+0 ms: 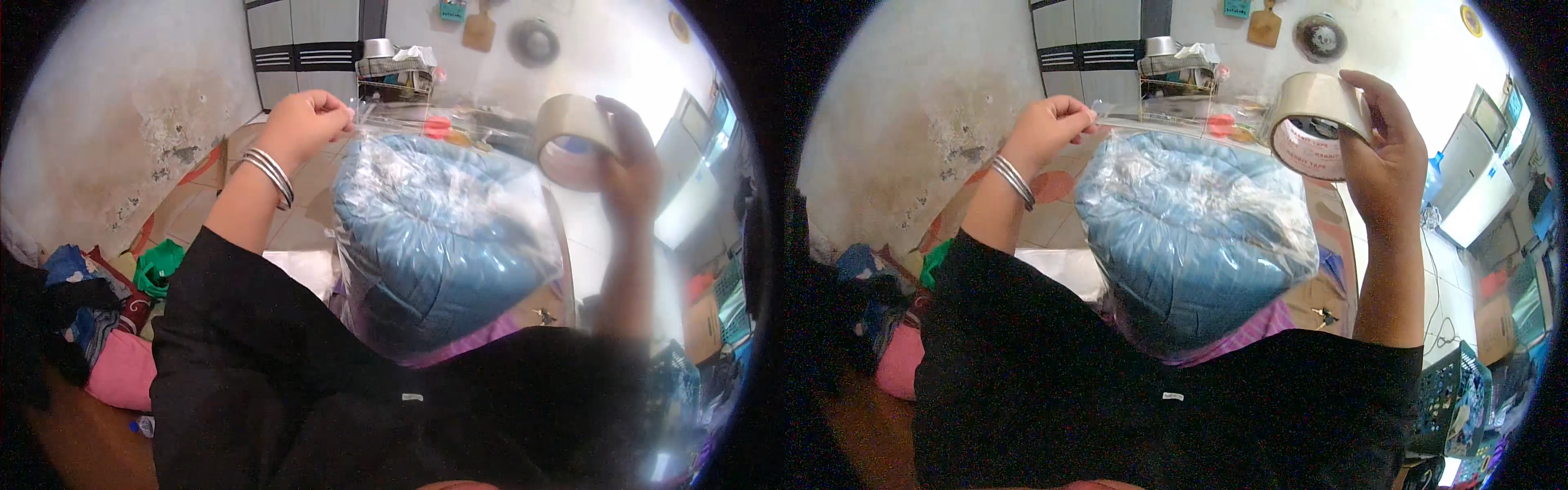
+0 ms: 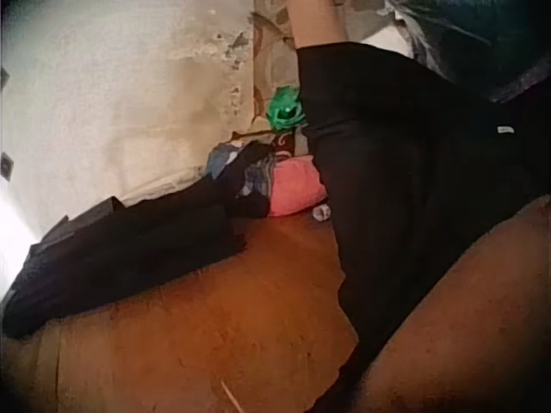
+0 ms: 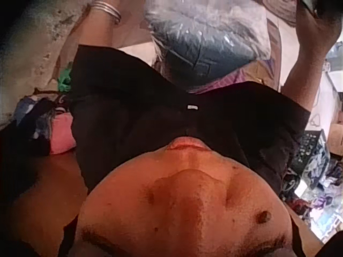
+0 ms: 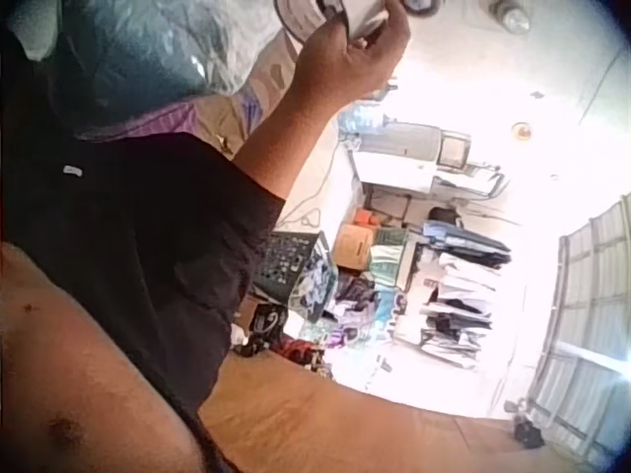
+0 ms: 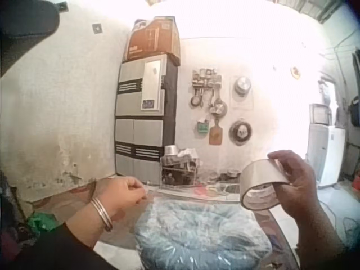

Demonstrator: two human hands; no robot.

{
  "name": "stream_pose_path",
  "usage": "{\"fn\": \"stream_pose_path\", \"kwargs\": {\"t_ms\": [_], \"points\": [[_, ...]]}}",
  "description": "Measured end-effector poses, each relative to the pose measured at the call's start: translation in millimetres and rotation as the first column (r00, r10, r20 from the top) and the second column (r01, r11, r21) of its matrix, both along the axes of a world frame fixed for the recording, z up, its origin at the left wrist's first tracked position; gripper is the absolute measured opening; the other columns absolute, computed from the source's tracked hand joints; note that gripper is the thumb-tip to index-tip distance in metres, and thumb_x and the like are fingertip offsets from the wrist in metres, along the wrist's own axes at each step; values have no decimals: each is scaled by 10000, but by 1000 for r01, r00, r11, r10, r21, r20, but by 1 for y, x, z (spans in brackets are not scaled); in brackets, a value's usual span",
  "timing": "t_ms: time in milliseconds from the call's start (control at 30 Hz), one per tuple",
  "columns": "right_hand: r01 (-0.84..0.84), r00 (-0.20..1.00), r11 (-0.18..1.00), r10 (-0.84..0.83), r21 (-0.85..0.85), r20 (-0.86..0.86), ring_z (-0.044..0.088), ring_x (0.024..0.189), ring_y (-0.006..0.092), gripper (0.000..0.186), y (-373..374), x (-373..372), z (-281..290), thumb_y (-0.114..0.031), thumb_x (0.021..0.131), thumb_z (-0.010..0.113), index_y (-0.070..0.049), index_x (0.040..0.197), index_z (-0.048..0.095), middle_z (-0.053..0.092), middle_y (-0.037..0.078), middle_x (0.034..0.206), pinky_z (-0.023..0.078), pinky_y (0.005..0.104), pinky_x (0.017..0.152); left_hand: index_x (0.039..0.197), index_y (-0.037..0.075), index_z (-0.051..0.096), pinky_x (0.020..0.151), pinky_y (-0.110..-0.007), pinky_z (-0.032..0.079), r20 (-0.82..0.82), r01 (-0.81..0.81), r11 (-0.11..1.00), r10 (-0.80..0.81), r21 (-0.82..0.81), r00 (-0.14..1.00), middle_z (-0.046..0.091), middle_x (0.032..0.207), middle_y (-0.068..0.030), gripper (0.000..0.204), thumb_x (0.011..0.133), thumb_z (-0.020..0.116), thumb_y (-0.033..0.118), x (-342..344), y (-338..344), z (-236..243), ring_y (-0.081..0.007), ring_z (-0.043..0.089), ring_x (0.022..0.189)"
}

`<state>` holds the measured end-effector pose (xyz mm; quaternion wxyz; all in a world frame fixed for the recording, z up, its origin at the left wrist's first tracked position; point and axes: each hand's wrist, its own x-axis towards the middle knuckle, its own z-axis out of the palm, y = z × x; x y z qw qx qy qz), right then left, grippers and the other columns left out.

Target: The person places a rolled blue blanket inside a clear plastic bag and seals it using tape and scissors.

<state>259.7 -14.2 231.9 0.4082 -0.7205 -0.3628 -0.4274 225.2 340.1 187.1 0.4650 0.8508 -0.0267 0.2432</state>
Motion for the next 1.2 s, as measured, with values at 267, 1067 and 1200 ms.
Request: {"fn": "stream_pose_path", "kwargs": {"t_ms": [267, 1067, 1200], "points": [[-68, 982, 998, 66, -8, -175, 581, 990, 164, 415, 2, 35, -7, 120, 745, 455, -5, 1128, 556, 608, 101, 1004, 429, 281, 907, 804, 3, 654, 616, -268, 481, 75, -26, 999, 28, -26, 997, 666, 712, -61, 263, 756, 677, 260, 16, 4, -26, -125, 599, 636], [-30, 978, 997, 14, -76, -207, 572, 1023, 189, 452, 7, 45, -19, 133, 715, 441, -16, 1124, 560, 602, 124, 1041, 414, 294, 921, 839, 9, 644, 599, -246, 462, -12, -86, 988, 88, 128, 996, 634, 717, -31, 231, 798, 671, 236, 17, 8, -33, -89, 569, 654], [-77, 969, 997, 69, -25, -239, 569, 1026, 189, 453, 8, 46, -17, 128, 715, 431, -8, 1128, 556, 601, 122, 1042, 408, 292, 925, 835, 19, 648, 595, -244, 458, 14, -137, 981, 136, 141, 991, 614, 698, -17, 218, 794, 675, 232, 9, 5, -31, -86, 544, 633]]}}
